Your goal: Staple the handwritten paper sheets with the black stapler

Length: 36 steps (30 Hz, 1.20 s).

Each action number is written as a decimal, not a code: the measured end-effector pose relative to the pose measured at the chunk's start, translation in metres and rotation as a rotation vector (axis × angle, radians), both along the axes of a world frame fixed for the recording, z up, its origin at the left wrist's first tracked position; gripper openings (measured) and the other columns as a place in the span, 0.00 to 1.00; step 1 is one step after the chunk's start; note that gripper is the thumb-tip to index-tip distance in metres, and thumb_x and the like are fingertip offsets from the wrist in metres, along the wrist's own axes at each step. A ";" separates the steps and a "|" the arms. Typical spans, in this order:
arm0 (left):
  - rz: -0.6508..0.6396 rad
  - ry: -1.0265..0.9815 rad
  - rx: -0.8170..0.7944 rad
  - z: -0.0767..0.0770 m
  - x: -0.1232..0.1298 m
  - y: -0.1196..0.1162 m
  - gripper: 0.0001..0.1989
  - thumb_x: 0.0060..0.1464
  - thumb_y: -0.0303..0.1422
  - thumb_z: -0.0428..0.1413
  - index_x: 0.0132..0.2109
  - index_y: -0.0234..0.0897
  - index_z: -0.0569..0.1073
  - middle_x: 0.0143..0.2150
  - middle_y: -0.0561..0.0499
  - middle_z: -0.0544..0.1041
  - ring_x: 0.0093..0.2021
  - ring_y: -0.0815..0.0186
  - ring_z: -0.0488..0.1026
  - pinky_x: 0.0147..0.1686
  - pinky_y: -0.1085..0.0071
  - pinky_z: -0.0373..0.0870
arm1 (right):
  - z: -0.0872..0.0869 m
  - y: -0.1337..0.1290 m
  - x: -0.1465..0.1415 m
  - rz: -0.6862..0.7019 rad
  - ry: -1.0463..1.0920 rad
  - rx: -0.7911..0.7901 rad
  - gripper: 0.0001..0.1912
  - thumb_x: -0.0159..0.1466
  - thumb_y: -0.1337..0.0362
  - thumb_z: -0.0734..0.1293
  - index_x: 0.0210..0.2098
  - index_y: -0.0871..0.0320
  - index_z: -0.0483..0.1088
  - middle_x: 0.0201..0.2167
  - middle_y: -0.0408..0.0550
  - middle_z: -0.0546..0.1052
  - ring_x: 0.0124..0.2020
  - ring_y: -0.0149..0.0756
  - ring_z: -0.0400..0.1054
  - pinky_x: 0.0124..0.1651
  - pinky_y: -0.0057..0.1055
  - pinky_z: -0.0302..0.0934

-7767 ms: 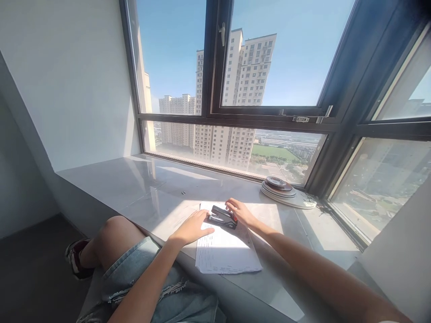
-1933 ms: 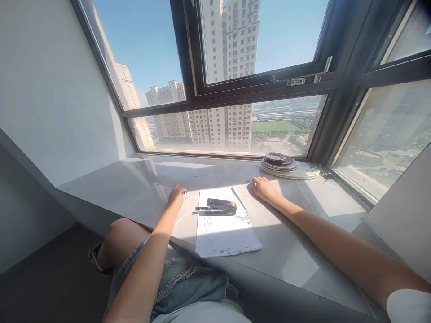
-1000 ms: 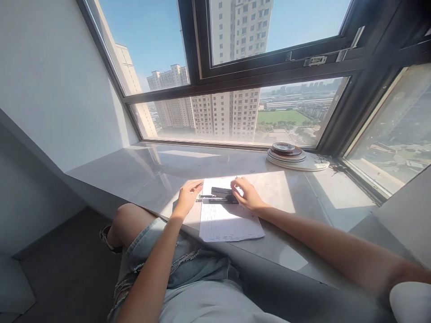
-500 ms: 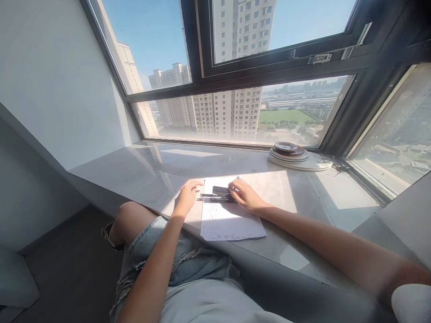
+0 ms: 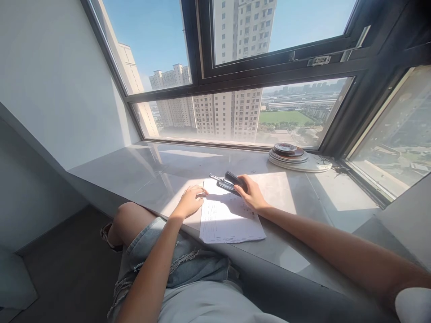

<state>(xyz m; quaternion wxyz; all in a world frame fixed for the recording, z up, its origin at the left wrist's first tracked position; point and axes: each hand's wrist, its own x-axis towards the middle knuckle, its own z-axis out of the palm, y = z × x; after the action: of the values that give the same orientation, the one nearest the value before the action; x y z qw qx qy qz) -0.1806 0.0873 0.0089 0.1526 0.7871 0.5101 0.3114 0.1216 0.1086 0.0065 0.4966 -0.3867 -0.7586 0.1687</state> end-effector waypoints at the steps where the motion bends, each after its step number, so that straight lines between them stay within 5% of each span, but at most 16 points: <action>1: -0.005 0.001 0.007 0.000 0.000 0.000 0.21 0.52 0.19 0.55 0.46 0.43 0.85 0.53 0.45 0.83 0.62 0.53 0.74 0.67 0.54 0.70 | -0.001 0.002 0.001 -0.038 0.022 -0.008 0.13 0.71 0.52 0.67 0.48 0.53 0.69 0.43 0.51 0.79 0.42 0.46 0.74 0.46 0.42 0.69; 6: -0.018 -0.026 0.026 -0.004 0.000 0.001 0.16 0.57 0.22 0.55 0.45 0.40 0.84 0.49 0.44 0.82 0.56 0.54 0.76 0.58 0.60 0.75 | -0.002 0.007 0.000 -0.081 -0.003 -0.065 0.12 0.69 0.52 0.67 0.44 0.53 0.69 0.41 0.50 0.80 0.40 0.45 0.74 0.46 0.41 0.67; 13: 0.035 -0.071 0.021 -0.005 0.001 0.002 0.13 0.68 0.27 0.53 0.52 0.40 0.81 0.52 0.45 0.78 0.50 0.58 0.77 0.58 0.59 0.73 | 0.000 0.004 -0.002 -0.016 -0.116 -0.142 0.11 0.69 0.54 0.67 0.44 0.54 0.69 0.43 0.50 0.79 0.44 0.46 0.73 0.48 0.42 0.66; 22: 0.042 -0.183 0.154 0.005 0.007 -0.002 0.09 0.68 0.27 0.55 0.51 0.40 0.77 0.49 0.48 0.78 0.45 0.62 0.76 0.51 0.65 0.74 | 0.001 -0.005 -0.008 0.122 -0.369 -0.065 0.05 0.71 0.60 0.64 0.41 0.53 0.65 0.40 0.51 0.74 0.39 0.44 0.69 0.42 0.40 0.62; 28: -0.084 -0.162 0.146 0.013 0.011 -0.012 0.09 0.68 0.29 0.56 0.50 0.42 0.80 0.48 0.49 0.79 0.48 0.62 0.77 0.50 0.67 0.74 | 0.000 -0.007 -0.010 0.137 -0.419 -0.040 0.05 0.71 0.61 0.65 0.41 0.54 0.64 0.42 0.51 0.74 0.39 0.43 0.68 0.42 0.38 0.61; 36: -0.098 -0.132 0.077 0.016 0.012 -0.014 0.04 0.66 0.31 0.59 0.43 0.42 0.80 0.43 0.51 0.81 0.45 0.62 0.76 0.43 0.68 0.72 | 0.000 -0.006 -0.009 0.144 -0.424 -0.043 0.06 0.72 0.60 0.64 0.40 0.53 0.62 0.40 0.50 0.72 0.37 0.42 0.67 0.40 0.38 0.60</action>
<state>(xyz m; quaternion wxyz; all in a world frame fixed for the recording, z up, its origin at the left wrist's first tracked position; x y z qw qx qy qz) -0.1689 0.0732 0.0253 0.1707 0.7940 0.4476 0.3742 0.1125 0.1025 0.0062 0.3044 -0.3686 -0.8679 0.1349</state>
